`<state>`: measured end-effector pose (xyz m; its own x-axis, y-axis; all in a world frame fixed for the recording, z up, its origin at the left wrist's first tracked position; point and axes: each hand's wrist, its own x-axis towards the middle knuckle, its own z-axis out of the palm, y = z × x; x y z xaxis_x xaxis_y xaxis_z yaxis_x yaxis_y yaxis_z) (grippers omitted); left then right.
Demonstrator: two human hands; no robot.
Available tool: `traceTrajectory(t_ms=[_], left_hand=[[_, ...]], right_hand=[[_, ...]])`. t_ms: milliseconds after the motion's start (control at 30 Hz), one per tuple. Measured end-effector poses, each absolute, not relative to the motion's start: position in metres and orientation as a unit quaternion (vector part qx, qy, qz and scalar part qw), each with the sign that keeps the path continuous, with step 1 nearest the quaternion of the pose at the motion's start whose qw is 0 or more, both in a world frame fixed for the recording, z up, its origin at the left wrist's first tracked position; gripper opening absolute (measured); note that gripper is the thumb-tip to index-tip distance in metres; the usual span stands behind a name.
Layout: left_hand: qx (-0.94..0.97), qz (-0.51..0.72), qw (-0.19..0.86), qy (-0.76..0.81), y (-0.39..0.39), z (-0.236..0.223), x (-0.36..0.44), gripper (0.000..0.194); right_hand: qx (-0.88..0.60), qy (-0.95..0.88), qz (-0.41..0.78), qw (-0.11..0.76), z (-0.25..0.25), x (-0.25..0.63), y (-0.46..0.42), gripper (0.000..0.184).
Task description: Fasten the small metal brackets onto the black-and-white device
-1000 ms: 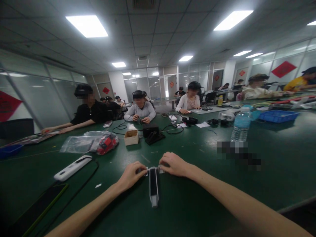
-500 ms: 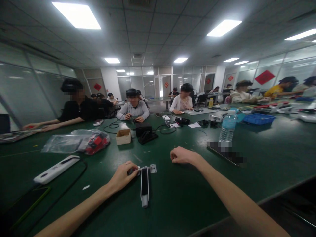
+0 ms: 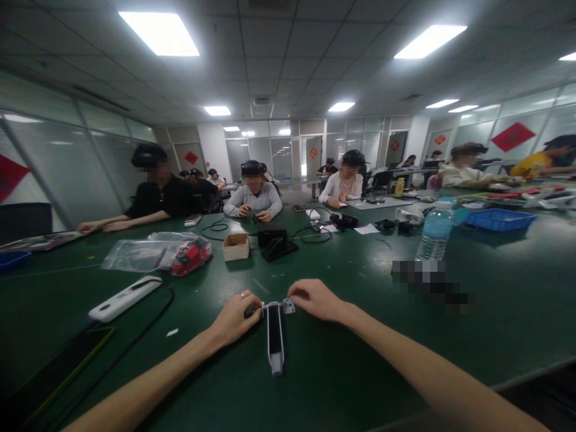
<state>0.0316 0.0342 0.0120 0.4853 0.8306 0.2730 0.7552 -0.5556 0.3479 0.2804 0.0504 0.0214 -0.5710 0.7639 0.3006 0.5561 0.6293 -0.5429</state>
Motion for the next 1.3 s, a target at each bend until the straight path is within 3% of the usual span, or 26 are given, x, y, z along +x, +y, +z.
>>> traceTrajectory(t_ms=[200, 600, 1300], left_hand=[[0.86, 0.216, 0.08, 0.456, 0.036, 0.009, 0.031, 0.017], [0.861, 0.214, 0.072, 0.455, 0.037, 0.006, 0.03, 0.017], [0.863, 0.212, 0.07, 0.454, 0.037, 0.006, 0.03, 0.016]], right_hand=[[-0.408, -0.832, 0.242, 0.289, 0.007, 0.273, 0.051, 0.021], [-0.397, -0.854, 0.189, 0.276, 0.006, 0.272, 0.051, 0.013], [-0.412, -0.85, 0.185, 0.271, 0.006, 0.27, 0.049, 0.019]])
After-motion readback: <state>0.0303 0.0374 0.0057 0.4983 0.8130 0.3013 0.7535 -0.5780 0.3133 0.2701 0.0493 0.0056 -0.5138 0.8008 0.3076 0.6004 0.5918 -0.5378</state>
